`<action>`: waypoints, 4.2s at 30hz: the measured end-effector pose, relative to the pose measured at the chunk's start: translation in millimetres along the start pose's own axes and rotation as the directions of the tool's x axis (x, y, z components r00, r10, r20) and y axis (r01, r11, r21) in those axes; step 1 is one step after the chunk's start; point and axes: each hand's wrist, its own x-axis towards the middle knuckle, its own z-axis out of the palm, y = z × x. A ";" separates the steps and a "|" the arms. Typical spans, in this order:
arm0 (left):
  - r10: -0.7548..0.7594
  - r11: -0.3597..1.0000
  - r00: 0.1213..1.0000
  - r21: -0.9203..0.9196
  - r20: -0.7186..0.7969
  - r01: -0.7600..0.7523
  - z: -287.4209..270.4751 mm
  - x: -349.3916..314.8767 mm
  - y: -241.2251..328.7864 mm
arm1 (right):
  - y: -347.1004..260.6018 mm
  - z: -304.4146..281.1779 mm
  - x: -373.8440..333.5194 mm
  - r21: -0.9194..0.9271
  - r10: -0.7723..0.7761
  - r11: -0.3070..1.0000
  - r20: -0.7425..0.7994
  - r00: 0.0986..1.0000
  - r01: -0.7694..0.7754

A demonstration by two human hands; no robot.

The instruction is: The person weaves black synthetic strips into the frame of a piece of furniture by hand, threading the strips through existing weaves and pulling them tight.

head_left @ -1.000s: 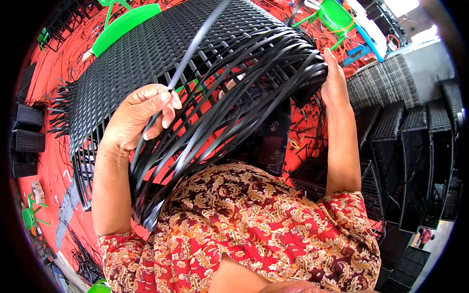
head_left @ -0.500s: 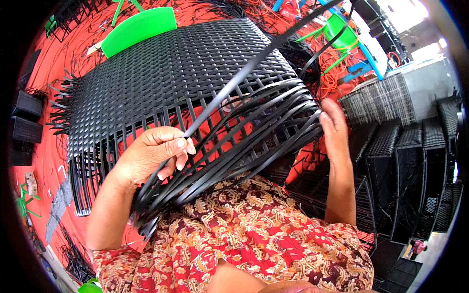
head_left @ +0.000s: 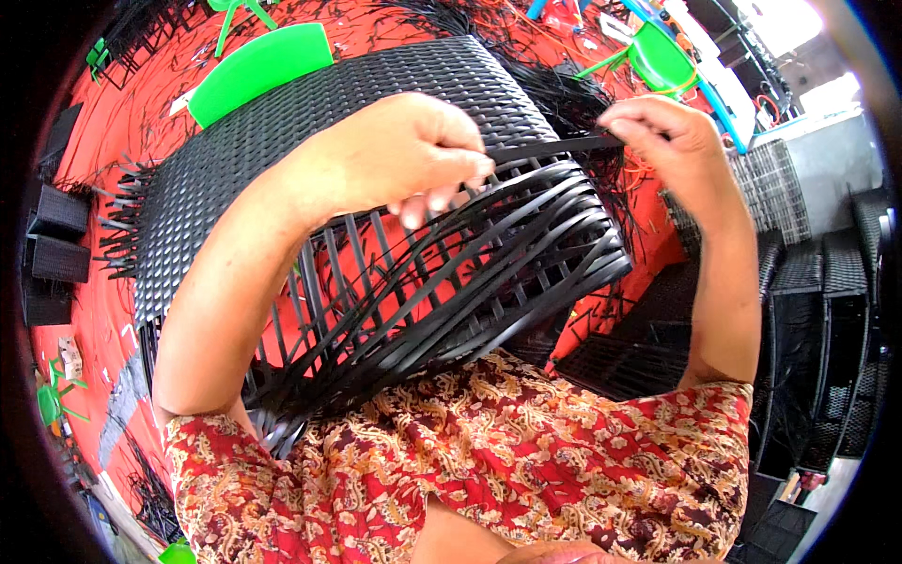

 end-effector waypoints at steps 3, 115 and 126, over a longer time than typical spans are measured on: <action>0.040 0.997 0.999 -0.071 -0.031 -0.042 2.5 20.2 -12.8 | 18.6 -1.4 0.1 0.084 0.135 0.986 0.091 0.987 -0.143; 0.504 0.738 0.730 0.670 -0.462 -0.085 66.7 37.0 -95.7 | 39.9 106.4 31.1 0.253 -0.020 0.963 0.422 0.906 -0.096; 0.228 0.807 0.833 0.576 -0.504 0.128 72.6 39.2 -112.7 | 26.7 114.5 39.8 0.060 -0.077 0.997 0.502 0.862 0.054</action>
